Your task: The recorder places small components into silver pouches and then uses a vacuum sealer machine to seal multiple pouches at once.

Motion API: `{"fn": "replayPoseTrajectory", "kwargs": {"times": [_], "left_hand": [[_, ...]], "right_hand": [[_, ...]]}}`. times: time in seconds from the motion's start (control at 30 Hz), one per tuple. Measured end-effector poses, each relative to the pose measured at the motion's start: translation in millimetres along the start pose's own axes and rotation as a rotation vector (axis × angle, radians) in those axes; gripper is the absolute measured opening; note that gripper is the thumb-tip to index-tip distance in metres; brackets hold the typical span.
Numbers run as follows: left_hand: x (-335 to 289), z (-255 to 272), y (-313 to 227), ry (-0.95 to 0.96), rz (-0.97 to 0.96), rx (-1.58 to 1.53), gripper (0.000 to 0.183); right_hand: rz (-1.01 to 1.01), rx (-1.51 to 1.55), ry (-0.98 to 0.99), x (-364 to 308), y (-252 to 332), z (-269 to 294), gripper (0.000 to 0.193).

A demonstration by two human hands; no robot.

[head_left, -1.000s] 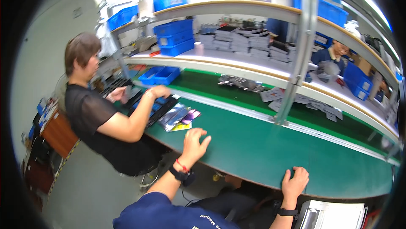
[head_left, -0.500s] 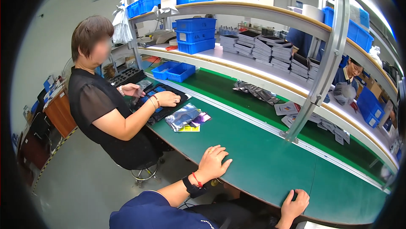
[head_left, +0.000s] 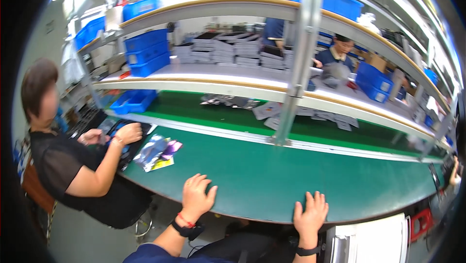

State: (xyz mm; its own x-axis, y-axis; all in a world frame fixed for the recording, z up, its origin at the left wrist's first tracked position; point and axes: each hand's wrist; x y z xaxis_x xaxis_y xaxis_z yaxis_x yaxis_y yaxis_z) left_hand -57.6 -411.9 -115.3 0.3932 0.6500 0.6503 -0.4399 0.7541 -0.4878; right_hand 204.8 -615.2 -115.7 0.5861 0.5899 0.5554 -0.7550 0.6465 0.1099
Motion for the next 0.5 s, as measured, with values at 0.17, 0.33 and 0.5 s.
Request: {"fn": "replayPoseTrajectory", "kwargs": {"times": [0.17,0.33,0.5], "left_hand": [[1.0,-1.0,-2.5,0.02,0.013,-0.014,0.024],[3.2,-1.7,-2.0,0.026,-0.002,-0.018,0.024],[3.0,-2.2,-2.0,0.013,0.0,-0.012,0.023]], "right_hand": [[-0.025,0.023,0.015,-0.7,-2.0,4.2,0.046],[-0.036,0.026,0.007,0.5,-2.0,6.4,0.046],[-0.03,0.036,-0.002,1.4,-0.8,4.6,0.046]]}}
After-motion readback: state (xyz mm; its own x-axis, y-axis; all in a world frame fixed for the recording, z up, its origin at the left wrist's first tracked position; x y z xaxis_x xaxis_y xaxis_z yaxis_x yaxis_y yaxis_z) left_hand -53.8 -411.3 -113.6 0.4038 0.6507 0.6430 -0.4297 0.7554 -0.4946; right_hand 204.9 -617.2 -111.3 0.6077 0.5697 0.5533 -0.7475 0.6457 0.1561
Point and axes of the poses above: each hand's wrist, its own x-axis towards the middle knuckle, its own z-axis out of the back of the hand, y = z × x, and after that the axes turned 12 degrees about -x, right-handed
